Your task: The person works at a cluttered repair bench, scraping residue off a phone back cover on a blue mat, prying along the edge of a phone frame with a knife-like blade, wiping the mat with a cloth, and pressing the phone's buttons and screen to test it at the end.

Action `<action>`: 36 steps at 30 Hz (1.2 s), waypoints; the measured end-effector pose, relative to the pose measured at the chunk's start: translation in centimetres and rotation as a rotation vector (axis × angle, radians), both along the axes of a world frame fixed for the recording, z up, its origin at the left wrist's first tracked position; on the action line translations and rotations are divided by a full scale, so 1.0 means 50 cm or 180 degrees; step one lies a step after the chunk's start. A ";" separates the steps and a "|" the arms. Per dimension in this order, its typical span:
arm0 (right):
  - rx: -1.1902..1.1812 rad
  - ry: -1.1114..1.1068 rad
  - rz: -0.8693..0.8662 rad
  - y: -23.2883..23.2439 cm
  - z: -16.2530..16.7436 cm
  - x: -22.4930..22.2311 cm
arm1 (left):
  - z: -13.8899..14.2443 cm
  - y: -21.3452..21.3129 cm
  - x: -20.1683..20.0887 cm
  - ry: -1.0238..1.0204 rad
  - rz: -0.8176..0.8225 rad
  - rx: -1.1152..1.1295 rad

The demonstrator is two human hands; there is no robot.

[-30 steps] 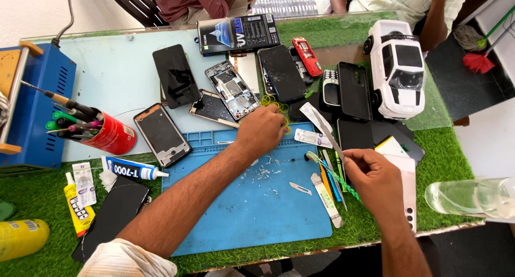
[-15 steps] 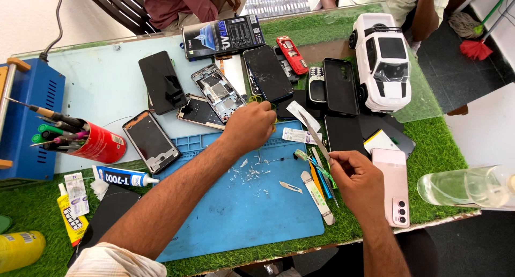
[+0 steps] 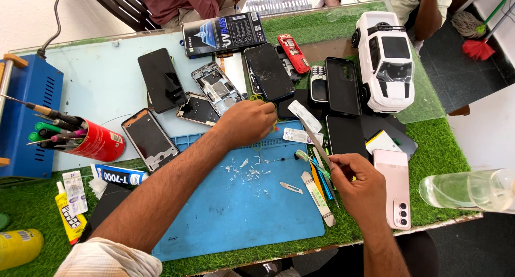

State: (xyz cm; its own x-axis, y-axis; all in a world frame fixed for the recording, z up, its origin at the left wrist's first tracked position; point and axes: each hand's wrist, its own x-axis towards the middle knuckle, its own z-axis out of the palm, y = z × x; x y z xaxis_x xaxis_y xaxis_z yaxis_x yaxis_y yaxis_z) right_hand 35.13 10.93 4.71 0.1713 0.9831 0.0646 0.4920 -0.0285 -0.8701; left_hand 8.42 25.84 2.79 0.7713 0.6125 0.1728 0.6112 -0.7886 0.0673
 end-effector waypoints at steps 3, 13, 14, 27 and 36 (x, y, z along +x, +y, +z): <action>0.0010 0.0013 0.0011 0.000 0.001 -0.001 | 0.003 0.019 -0.009 -0.0318 0.0504 -0.0034; 0.0029 -0.0101 -0.0020 -0.001 0.000 0.004 | 0.004 -0.004 0.010 -0.0533 0.0238 0.0039; 0.0060 -0.0100 -0.0005 -0.001 -0.001 0.005 | 0.003 -0.008 0.018 -0.0592 0.0059 0.0009; 0.0093 0.0040 0.0009 -0.006 -0.002 0.011 | 0.019 0.011 0.009 -0.0289 0.0258 -0.0011; 0.0094 -0.0003 0.0024 -0.007 0.001 0.012 | 0.042 -0.024 -0.070 -0.0368 0.0330 -0.0757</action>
